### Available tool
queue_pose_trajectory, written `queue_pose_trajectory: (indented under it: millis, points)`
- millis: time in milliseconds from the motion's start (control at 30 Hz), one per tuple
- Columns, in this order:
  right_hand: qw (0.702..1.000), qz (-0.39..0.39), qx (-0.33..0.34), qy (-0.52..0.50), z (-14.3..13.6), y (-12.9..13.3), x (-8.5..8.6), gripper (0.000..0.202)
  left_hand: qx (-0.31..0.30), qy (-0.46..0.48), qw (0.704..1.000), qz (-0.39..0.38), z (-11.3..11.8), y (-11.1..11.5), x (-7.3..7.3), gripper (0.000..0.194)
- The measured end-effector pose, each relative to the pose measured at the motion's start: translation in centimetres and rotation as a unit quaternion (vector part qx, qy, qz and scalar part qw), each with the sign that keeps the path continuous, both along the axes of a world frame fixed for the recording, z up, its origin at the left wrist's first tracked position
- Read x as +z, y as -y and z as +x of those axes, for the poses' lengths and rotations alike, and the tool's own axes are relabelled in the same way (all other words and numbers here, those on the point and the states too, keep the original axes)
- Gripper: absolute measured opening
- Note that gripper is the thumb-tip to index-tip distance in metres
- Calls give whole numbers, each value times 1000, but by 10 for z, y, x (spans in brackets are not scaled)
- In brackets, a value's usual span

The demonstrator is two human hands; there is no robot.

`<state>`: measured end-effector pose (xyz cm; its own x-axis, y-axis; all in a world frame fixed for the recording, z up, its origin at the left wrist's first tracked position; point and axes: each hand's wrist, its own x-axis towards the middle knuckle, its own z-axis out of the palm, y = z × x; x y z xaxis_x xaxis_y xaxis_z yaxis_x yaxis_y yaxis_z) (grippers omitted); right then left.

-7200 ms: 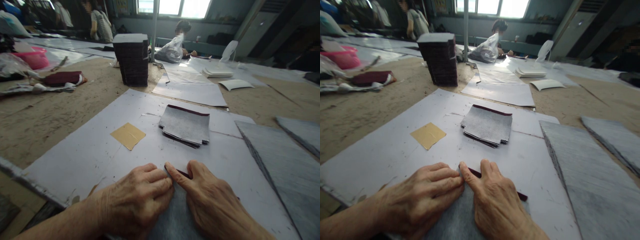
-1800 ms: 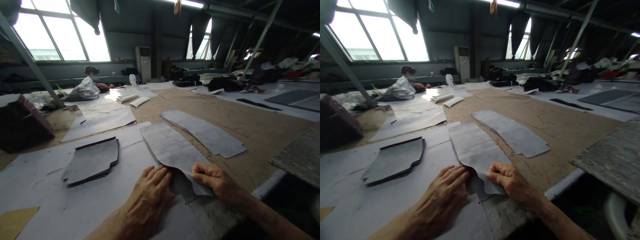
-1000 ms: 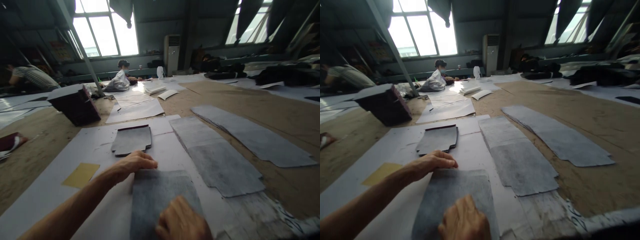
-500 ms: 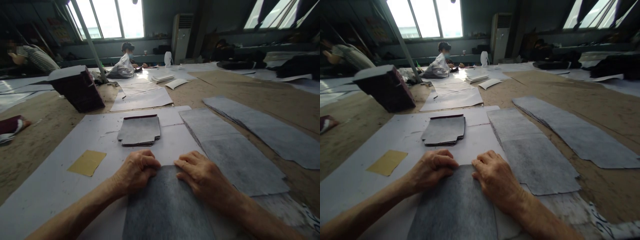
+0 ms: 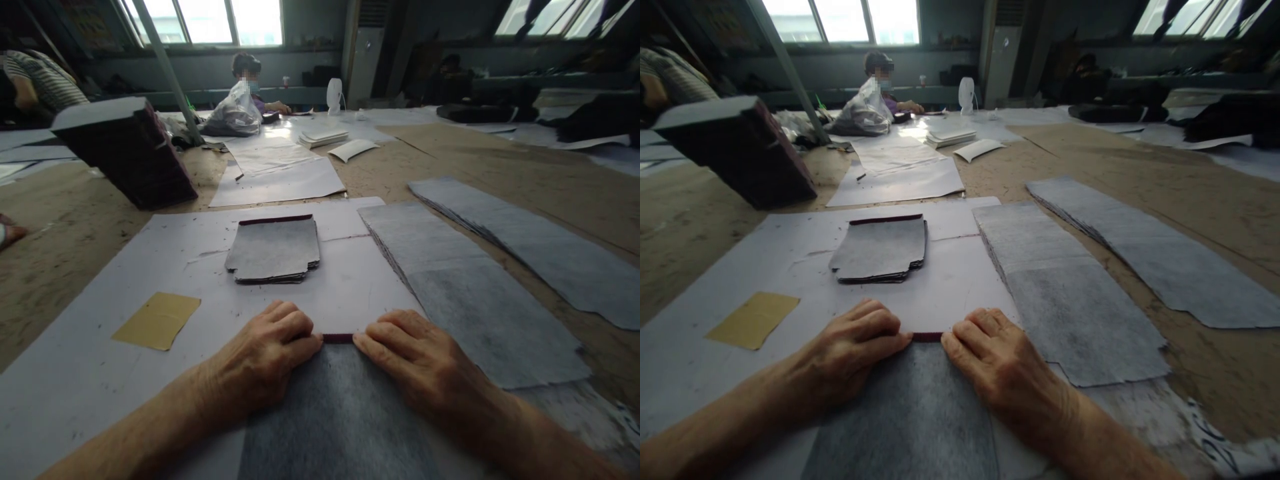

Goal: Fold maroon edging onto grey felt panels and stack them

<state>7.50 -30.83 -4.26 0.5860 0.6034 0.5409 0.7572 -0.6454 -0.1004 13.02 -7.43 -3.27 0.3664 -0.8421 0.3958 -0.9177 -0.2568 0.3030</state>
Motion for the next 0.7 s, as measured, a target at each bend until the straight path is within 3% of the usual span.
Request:
queue_pose_trajectory:
  millis: [400,700]
  points:
    - [997,-76,1,14,-6,10,2,26,-17,-4,999,48,0,-3,0,25]
    - [992,51,-84,-74,-15,14,-3,15,-26,-22,999,24,-1,-3,-3,27]
